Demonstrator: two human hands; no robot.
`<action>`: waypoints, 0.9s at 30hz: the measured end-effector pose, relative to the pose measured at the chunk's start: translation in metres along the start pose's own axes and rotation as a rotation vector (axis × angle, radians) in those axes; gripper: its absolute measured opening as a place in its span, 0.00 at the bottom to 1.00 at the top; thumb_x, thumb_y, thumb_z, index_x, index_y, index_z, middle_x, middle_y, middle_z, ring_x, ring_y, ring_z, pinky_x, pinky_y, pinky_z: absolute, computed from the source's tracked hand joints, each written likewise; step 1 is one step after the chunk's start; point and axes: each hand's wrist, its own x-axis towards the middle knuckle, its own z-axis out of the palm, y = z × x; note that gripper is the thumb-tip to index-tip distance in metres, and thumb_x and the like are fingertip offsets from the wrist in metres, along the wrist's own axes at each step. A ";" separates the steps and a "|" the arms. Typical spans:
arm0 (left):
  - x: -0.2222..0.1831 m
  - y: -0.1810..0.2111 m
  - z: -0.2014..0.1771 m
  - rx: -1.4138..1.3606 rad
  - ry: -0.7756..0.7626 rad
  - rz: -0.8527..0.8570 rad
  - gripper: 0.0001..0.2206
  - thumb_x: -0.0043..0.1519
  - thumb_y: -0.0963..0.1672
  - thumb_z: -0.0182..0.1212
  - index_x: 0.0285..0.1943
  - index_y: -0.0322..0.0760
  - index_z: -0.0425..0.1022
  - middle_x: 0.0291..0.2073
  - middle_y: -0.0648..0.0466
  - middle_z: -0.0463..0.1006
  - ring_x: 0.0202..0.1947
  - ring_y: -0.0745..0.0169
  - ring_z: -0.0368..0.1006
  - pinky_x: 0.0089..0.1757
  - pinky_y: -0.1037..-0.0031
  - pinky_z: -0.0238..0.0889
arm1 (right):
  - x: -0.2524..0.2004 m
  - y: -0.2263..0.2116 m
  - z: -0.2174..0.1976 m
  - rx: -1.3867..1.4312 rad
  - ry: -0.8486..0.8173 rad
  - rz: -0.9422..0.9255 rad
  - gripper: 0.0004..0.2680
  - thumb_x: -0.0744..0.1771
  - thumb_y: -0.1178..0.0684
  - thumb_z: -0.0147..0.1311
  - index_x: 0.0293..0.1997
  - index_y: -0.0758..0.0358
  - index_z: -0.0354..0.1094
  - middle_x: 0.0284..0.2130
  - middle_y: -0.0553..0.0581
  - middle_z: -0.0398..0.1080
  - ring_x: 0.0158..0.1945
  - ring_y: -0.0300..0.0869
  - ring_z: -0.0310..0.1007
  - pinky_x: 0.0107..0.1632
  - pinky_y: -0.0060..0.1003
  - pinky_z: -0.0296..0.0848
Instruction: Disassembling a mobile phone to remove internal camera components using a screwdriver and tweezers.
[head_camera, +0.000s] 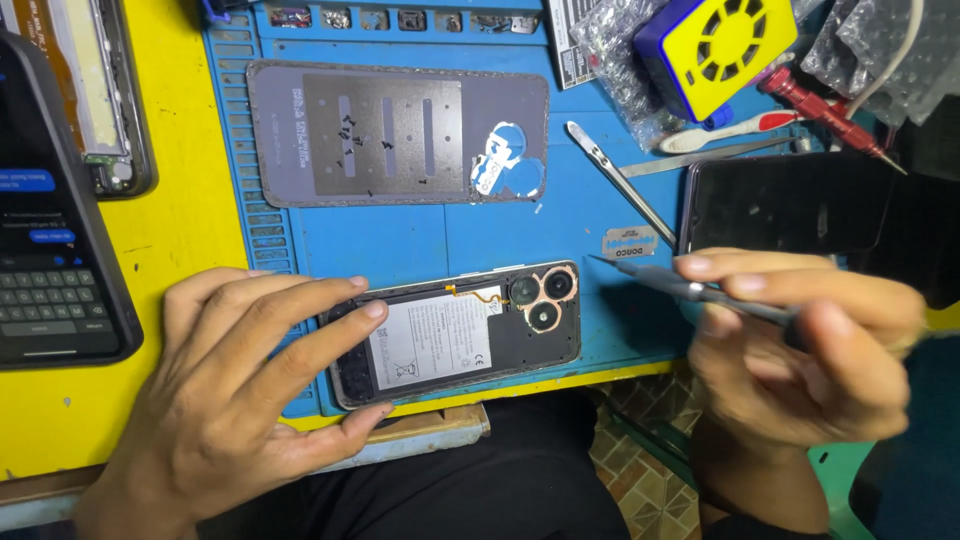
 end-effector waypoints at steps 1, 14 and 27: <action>0.001 0.000 0.000 0.000 0.004 0.000 0.28 0.57 0.56 0.73 0.60 0.41 0.74 0.56 0.50 0.79 0.50 0.50 0.75 0.51 0.59 0.58 | 0.000 0.002 0.001 -0.001 -0.001 -0.004 0.21 0.69 0.69 0.54 0.69 0.56 0.55 0.42 0.71 0.62 0.40 0.61 0.77 0.45 0.51 0.86; -0.001 -0.001 -0.001 0.007 -0.020 -0.006 0.29 0.54 0.56 0.76 0.61 0.42 0.75 0.56 0.50 0.79 0.53 0.49 0.74 0.52 0.59 0.58 | -0.030 -0.047 -0.003 0.936 0.031 0.812 0.24 0.74 0.40 0.42 0.50 0.84 0.71 0.53 0.84 0.71 0.60 0.67 0.75 0.46 0.31 0.82; -0.001 -0.002 -0.001 0.010 -0.023 -0.003 0.28 0.54 0.56 0.76 0.59 0.43 0.77 0.56 0.50 0.79 0.52 0.49 0.74 0.50 0.59 0.58 | 0.007 -0.039 0.020 0.112 -0.289 0.018 0.23 0.66 0.63 0.67 0.61 0.49 0.52 0.42 0.64 0.68 0.43 0.53 0.82 0.50 0.46 0.93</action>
